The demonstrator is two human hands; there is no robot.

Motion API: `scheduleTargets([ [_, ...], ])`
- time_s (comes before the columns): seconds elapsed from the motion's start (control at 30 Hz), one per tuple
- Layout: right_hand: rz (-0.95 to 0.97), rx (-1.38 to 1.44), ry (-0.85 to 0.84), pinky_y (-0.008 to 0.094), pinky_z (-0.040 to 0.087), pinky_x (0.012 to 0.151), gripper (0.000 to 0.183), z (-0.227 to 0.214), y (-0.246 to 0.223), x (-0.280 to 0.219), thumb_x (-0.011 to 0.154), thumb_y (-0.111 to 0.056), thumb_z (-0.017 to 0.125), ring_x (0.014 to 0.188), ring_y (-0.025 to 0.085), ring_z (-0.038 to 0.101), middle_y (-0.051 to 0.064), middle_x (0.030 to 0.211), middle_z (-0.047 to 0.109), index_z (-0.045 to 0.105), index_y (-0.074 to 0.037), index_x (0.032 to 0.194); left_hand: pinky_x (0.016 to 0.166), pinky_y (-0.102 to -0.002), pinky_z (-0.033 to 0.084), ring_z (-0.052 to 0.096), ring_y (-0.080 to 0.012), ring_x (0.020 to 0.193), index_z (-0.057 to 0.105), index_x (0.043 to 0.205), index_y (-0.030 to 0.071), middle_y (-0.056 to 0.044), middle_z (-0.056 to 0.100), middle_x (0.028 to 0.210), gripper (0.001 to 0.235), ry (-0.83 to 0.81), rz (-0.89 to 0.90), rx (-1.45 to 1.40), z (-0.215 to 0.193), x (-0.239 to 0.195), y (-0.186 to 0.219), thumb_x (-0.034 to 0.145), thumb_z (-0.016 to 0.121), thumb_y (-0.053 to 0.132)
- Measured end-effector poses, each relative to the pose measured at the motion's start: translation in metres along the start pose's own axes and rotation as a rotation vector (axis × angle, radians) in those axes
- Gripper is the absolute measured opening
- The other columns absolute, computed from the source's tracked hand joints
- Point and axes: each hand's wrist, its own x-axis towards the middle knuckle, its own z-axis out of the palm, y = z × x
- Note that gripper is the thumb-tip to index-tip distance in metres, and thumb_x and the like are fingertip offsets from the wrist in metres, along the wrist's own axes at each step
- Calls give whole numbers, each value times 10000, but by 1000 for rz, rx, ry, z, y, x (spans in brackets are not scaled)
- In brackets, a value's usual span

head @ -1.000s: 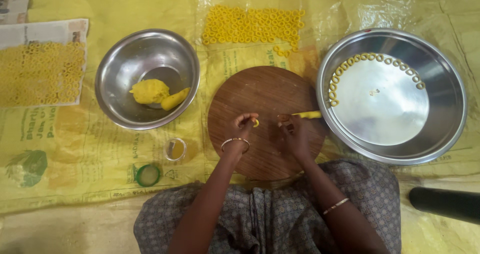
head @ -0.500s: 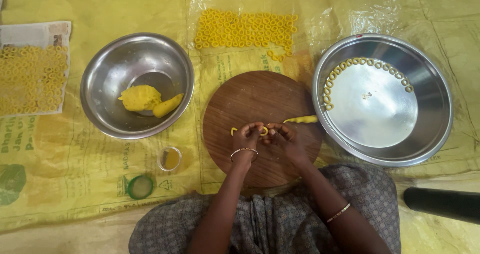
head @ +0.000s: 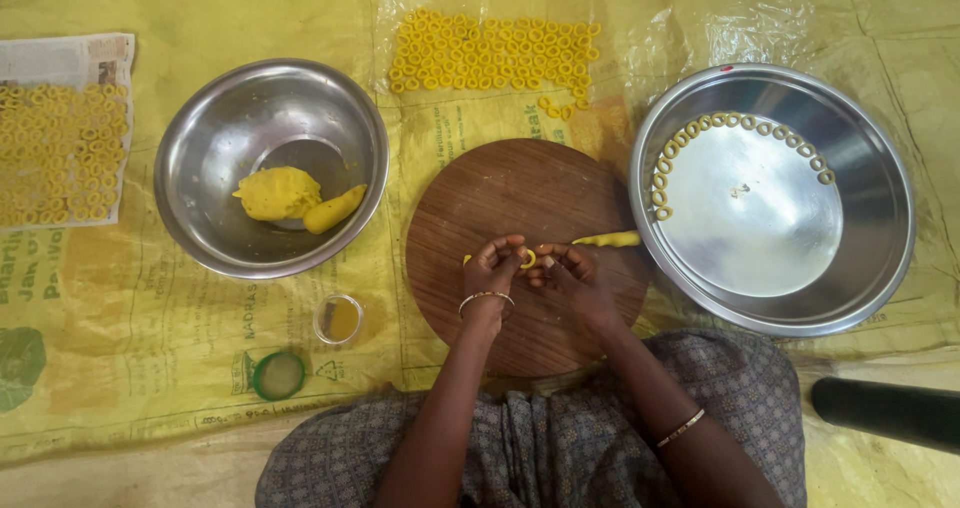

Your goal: The person rolls yellow dough into thin strips on a wooden board, then pinches off small segments and forms them into rings. The rings are placed into a metal tray. The person repeats this process throughout the clip.

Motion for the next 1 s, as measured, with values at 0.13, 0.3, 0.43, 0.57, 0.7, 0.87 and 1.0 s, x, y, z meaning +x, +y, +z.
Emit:
scheduleTargets([
  [0.13,14,-22,-7,336,613,860,239,4,-9,-1,1024,-74,569,911,184,728,123,1055,741,643,22,1230,839,-275,546,696,-117,910,766,1108,28,-49,770,995,243,33,-35,100,3,-2,7,920,756,182],
  [0.3,66,-27,18,341,621,875,232,8,-20,-1,1022,-87,558,929,187,734,128,1056,747,632,10,1220,899,-245,516,685,-88,942,785,1121,59,-25,785,1015,274,65,-111,208,5,-5,18,963,723,274],
  [0.43,66,25,15,323,610,873,239,9,-21,-1,1023,-86,571,930,182,726,120,1062,747,630,17,1230,865,-267,524,680,-90,925,780,1132,52,-35,783,1013,267,40,-54,154,5,-3,16,958,707,240],
  [0.57,39,-12,16,303,595,821,252,7,-15,3,1010,-98,615,897,163,715,112,1054,737,645,17,1232,822,-277,529,677,-111,892,766,1143,33,-56,773,991,252,27,-33,94,4,0,10,946,721,184],
  [0.7,-2,-139,23,280,595,776,234,3,-8,9,996,-128,633,857,126,714,73,1024,743,666,6,1185,806,-262,537,684,-112,890,733,1144,25,-44,738,987,249,-8,-7,34,4,-1,5,916,755,122],
  [0.87,-147,-337,44,258,580,755,184,-1,0,15,975,-119,694,837,102,709,57,927,750,676,18,1097,826,-261,564,714,-125,892,748,1103,-2,-70,761,993,216,16,-34,111,8,2,2,914,735,101],
  [1.0,-249,-361,65,256,557,759,168,3,-5,15,982,-99,719,855,101,683,65,943,738,674,24,1087,874,-277,569,729,-148,936,748,1188,-15,-118,781,1054,294,-10,-6,164,13,-1,6,951,727,157],
])
